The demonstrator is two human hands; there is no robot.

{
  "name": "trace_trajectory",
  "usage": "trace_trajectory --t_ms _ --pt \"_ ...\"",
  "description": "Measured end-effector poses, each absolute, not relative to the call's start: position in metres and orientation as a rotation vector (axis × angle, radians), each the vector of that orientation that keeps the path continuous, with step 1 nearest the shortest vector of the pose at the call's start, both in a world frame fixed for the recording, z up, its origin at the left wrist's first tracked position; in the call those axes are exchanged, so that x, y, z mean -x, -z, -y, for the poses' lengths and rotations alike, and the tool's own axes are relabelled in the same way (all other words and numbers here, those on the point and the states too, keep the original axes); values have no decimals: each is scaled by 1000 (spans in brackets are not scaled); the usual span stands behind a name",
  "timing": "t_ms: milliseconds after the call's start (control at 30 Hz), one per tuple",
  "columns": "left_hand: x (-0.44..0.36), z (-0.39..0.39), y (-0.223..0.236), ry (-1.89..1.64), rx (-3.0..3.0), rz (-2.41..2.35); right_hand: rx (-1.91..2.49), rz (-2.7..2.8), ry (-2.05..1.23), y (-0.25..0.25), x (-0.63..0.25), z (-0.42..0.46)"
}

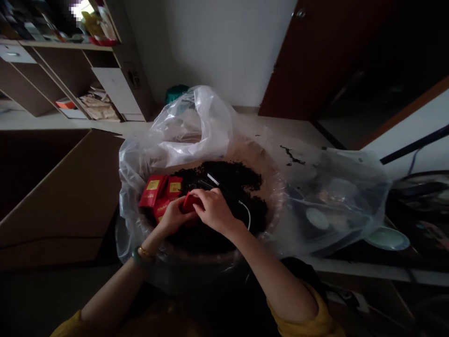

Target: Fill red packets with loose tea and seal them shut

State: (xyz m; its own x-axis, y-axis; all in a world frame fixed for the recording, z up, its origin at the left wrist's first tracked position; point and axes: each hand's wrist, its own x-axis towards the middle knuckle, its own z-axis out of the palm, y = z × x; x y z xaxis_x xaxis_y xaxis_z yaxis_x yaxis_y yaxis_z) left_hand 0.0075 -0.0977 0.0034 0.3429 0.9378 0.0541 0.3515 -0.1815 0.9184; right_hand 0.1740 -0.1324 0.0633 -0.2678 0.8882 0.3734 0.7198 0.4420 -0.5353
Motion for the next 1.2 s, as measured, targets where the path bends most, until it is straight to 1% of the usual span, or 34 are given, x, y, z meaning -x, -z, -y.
trace_trajectory --t_ms 100,167,367,500,600,867,1000,1067,1200 --pt "-10 99 1 -936 -1764 -1269 1499 2132 -295 -66 -174 134" --pt "-12 100 5 -963 -1798 -1273 1580 2187 -320 -66 -173 134" --pt "-12 103 18 -924 -1850 -1214 1556 2281 -570 -59 -170 134" --pt "-9 105 16 -808 -1861 -1074 1503 2361 -705 -60 -170 135" --pt "-10 108 13 -739 -1886 -1058 1505 2391 -819 -61 -169 136" --pt "-11 110 17 -740 -1943 -1102 1547 2083 -946 -58 -166 135" --pt "-10 111 16 -794 -1927 -1155 1499 1857 -1025 -62 -176 131" --pt "-10 112 15 -805 -1925 -1182 1492 1761 -994 -64 -186 127" --pt "-9 113 12 -820 -1900 -1201 1500 1715 -700 -67 -199 121"
